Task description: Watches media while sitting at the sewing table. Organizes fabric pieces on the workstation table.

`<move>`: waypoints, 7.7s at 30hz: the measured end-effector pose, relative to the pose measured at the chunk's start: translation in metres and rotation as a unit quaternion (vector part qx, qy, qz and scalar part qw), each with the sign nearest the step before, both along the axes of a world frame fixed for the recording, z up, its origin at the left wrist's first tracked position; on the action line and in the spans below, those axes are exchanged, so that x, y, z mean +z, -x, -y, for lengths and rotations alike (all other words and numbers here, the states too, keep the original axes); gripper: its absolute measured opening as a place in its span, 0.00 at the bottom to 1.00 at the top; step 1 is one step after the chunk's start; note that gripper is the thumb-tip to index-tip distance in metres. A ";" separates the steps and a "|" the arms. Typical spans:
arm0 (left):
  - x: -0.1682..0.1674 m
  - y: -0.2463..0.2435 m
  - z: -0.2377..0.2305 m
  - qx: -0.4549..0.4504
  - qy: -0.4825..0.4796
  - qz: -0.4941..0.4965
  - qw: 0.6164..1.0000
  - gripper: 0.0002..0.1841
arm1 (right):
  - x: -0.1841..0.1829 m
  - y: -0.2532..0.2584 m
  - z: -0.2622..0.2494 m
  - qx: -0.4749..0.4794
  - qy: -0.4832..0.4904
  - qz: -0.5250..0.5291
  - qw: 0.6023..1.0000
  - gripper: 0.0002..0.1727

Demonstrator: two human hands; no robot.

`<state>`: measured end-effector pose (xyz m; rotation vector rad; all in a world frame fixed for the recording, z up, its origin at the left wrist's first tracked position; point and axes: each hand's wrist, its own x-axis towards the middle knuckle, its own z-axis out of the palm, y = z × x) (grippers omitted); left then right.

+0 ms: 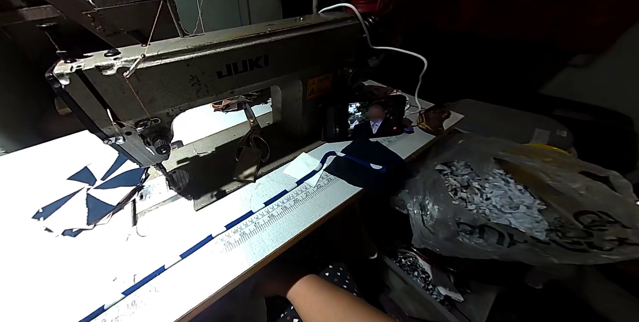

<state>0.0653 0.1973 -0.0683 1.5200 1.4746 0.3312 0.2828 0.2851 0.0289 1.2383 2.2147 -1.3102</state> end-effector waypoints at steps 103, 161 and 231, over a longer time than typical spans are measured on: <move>0.003 -0.002 0.000 -0.025 0.036 -0.077 0.996 0.20 | 0.000 -0.002 0.001 -0.010 -0.005 0.009 1.000 0.23; 0.013 -0.006 -0.003 -0.031 0.044 -0.058 0.997 0.26 | -0.001 0.000 0.000 0.005 0.010 -0.008 1.000 0.23; -0.005 0.002 -0.002 -0.027 0.000 -0.074 0.997 0.20 | 0.004 0.000 0.000 0.022 -0.001 0.025 0.999 0.23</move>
